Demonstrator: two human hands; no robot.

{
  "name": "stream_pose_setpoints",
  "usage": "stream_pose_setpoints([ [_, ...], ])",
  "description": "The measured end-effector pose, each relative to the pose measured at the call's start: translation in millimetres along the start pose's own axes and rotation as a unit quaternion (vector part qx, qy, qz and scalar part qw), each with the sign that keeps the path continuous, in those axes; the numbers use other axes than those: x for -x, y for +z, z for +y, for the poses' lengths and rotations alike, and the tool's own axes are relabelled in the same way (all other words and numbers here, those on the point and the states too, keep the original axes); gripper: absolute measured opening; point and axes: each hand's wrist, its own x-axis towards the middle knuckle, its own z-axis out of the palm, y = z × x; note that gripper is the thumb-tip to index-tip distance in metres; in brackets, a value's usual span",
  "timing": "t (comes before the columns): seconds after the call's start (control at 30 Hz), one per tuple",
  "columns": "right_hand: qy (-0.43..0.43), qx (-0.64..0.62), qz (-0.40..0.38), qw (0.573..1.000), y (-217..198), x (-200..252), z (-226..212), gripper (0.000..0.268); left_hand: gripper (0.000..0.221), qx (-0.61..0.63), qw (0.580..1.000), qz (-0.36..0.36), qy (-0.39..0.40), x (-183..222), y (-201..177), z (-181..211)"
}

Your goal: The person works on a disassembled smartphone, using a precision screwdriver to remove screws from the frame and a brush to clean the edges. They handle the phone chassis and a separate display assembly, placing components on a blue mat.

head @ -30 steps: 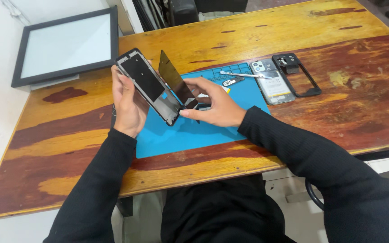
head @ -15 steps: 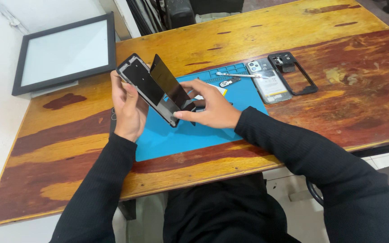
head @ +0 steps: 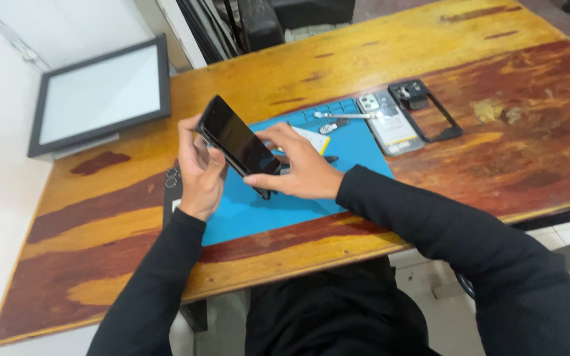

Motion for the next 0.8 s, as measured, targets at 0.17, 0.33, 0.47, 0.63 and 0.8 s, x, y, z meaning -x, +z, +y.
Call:
stream_pose_setpoints([
  [0.17, 0.007, -0.019, -0.008, 1.000, 3.4, 1.5, -1.4, 0.077, 0.075, -0.004, 1.000, 0.010, -0.001, 3.1, 4.9, 0.7],
  [0.33, 0.010, -0.028, -0.016, 0.999, 0.6, -1.5, -2.5, 0.076, 0.077, 0.019, 1.000, -0.007, 0.014, -4.1, 12.0, 2.7],
  [0.47, 0.001, -0.027, -0.027, 0.999, 1.4, -3.6, 1.7, 0.079, 0.077, 0.024, 1.000, -0.001, 0.019, -6.0, 13.4, 4.8],
  [0.63, -0.065, 0.033, -0.020, 0.997, 3.1, 0.7, 6.4, 0.077, 0.075, 0.050, 0.999, 0.021, 0.009, -1.6, 14.9, 2.8],
  [0.8, -0.099, 0.067, -0.038, 0.992, 5.6, 6.7, -0.3, 0.076, 0.073, 0.064, 0.995, 0.075, -0.010, -0.5, 15.9, 1.6],
])
